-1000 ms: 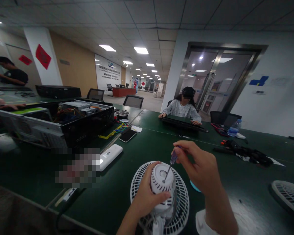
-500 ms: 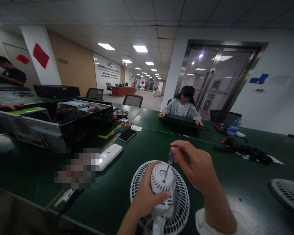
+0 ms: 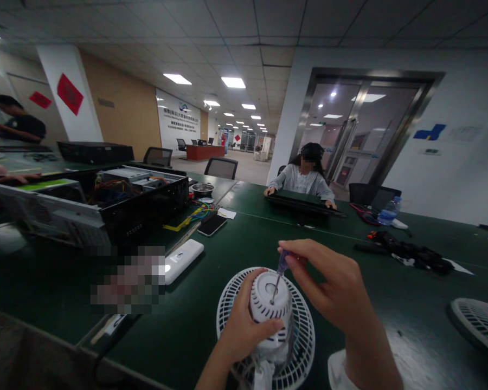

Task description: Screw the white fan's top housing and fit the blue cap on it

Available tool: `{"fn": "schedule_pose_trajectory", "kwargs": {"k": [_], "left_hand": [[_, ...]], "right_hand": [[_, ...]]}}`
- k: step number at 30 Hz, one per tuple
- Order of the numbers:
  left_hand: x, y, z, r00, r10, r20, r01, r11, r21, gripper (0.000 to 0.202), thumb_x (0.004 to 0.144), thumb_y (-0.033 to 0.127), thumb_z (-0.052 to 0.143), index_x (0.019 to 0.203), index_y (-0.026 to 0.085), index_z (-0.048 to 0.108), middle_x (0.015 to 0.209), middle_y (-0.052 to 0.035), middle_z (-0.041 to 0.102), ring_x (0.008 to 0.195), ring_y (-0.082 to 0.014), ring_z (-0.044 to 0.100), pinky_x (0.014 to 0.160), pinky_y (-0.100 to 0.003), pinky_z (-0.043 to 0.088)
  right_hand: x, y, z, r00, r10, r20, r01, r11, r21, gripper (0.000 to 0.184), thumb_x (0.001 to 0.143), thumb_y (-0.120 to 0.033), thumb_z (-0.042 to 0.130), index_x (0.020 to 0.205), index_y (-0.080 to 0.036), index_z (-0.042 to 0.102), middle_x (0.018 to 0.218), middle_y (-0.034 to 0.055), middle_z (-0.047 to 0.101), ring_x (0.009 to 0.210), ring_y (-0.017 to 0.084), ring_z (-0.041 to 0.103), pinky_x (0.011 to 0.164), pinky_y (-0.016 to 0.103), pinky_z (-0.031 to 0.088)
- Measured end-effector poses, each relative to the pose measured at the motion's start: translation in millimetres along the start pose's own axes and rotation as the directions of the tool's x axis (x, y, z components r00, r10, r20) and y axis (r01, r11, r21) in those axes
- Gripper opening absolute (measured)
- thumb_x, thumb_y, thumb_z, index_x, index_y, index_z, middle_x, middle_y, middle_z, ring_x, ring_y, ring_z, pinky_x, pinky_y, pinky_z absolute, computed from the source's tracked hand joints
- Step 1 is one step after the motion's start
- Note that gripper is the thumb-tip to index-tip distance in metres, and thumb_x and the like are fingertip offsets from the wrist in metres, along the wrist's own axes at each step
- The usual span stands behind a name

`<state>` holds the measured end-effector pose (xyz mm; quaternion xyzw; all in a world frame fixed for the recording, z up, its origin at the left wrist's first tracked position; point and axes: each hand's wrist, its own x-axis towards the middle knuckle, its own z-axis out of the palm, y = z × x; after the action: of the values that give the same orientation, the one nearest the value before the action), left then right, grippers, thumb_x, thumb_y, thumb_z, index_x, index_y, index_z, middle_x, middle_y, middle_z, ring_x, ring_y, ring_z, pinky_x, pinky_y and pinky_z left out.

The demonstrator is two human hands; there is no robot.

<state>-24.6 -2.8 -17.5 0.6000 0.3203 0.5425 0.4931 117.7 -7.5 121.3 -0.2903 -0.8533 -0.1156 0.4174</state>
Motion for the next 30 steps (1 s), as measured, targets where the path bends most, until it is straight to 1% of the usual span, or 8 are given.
{"fn": "schedule_pose_trajectory", "kwargs": {"k": [4,9,15,17,20,22,27,30], "left_hand": [[0.0,-0.3,0.1,1.000,-0.009,0.004,0.009,1.000,-0.003,0.075,0.062,0.034,0.073,0.127,0.020,0.037,0.127,-0.0092,0.048,0.117,-0.0297,0.045,0.101,-0.041,0.032],[0.3,-4.3,1.0,1.000,0.017,0.000,-0.017,1.000,-0.022,0.075,0.063,0.033,0.073,0.126,0.021,0.036,0.128,-0.0082,0.048,0.118,-0.0288,0.044,0.103,-0.041,0.031],[0.4,-4.9,1.2,0.999,0.037,0.000,-0.037,0.999,-0.026,0.073,0.064,0.033,0.073,0.126,0.021,0.036,0.128,-0.0086,0.047,0.117,-0.0278,0.045,0.102,-0.040,0.032],[0.0,-4.4,1.0,0.999,0.033,-0.002,-0.033,0.999,-0.023,0.073,0.064,0.034,0.073,0.126,0.021,0.036,0.128,-0.0089,0.047,0.118,-0.0282,0.045,0.103,-0.040,0.031],[-0.3,-4.2,0.8,1.000,0.026,-0.016,-0.026,1.000,-0.003,0.074,0.063,0.034,0.073,0.126,0.020,0.037,0.130,-0.0086,0.046,0.120,-0.0287,0.042,0.104,-0.040,0.029],[0.0,-4.0,1.0,0.999,0.026,-0.026,-0.026,1.000,0.008,0.075,0.062,0.034,0.073,0.126,0.021,0.037,0.130,-0.0079,0.046,0.121,-0.0286,0.041,0.104,-0.040,0.029],[0.4,-2.7,2.0,1.000,0.024,-0.012,-0.024,1.000,-0.016,0.074,0.062,0.034,0.073,0.125,0.021,0.037,0.129,-0.0079,0.047,0.120,-0.0277,0.043,0.104,-0.040,0.029],[-0.5,-3.4,2.1,1.000,0.013,-0.015,-0.013,1.000,-0.015,0.074,0.062,0.034,0.073,0.126,0.021,0.036,0.130,-0.0079,0.046,0.122,-0.0279,0.041,0.104,-0.040,0.029]], "right_hand": [[2.1,0.0,2.9,0.999,0.022,-0.032,-0.023,1.000,-0.013,0.012,0.082,-0.015,0.051,0.093,-0.016,0.054,0.075,0.0024,0.062,0.061,0.010,0.057,0.056,0.021,0.047],[3.1,1.9,3.8,1.000,-0.004,-0.005,0.004,0.999,-0.041,0.007,0.083,-0.019,0.053,0.086,-0.015,0.059,0.069,0.0022,0.059,0.063,0.012,0.056,0.056,0.023,0.046],[0.5,-0.4,-1.7,1.000,0.014,0.022,-0.014,1.000,0.027,0.024,0.086,-0.012,0.045,0.105,-0.017,0.058,0.099,0.0087,0.062,0.092,0.015,0.059,0.076,0.028,0.049],[0.1,-0.5,0.4,1.000,0.015,0.005,-0.016,0.999,0.031,0.020,0.085,-0.014,0.048,0.102,-0.018,0.057,0.094,0.0061,0.065,0.086,0.014,0.061,0.074,0.026,0.050],[0.5,-0.5,5.9,0.999,0.017,-0.041,-0.019,0.998,-0.052,0.009,0.084,-0.022,0.054,0.089,-0.017,0.059,0.072,0.0027,0.063,0.065,0.013,0.059,0.060,0.025,0.049],[1.1,-1.1,8.3,0.999,0.008,-0.041,-0.012,0.995,-0.098,0.014,0.085,-0.025,0.051,0.085,-0.015,0.061,0.068,0.0033,0.061,0.061,0.014,0.057,0.057,0.027,0.048],[0.3,-4.7,4.9,1.000,0.014,0.005,-0.014,1.000,-0.025,0.027,0.087,-0.013,0.041,0.110,-0.016,0.056,0.099,0.0085,0.064,0.091,0.016,0.060,0.076,0.031,0.050],[0.1,-6.8,3.9,0.999,-0.001,-0.045,0.000,1.000,-0.015,0.019,0.085,-0.015,0.048,0.100,-0.017,0.059,0.089,0.0057,0.066,0.081,0.014,0.061,0.070,0.026,0.051]]}}
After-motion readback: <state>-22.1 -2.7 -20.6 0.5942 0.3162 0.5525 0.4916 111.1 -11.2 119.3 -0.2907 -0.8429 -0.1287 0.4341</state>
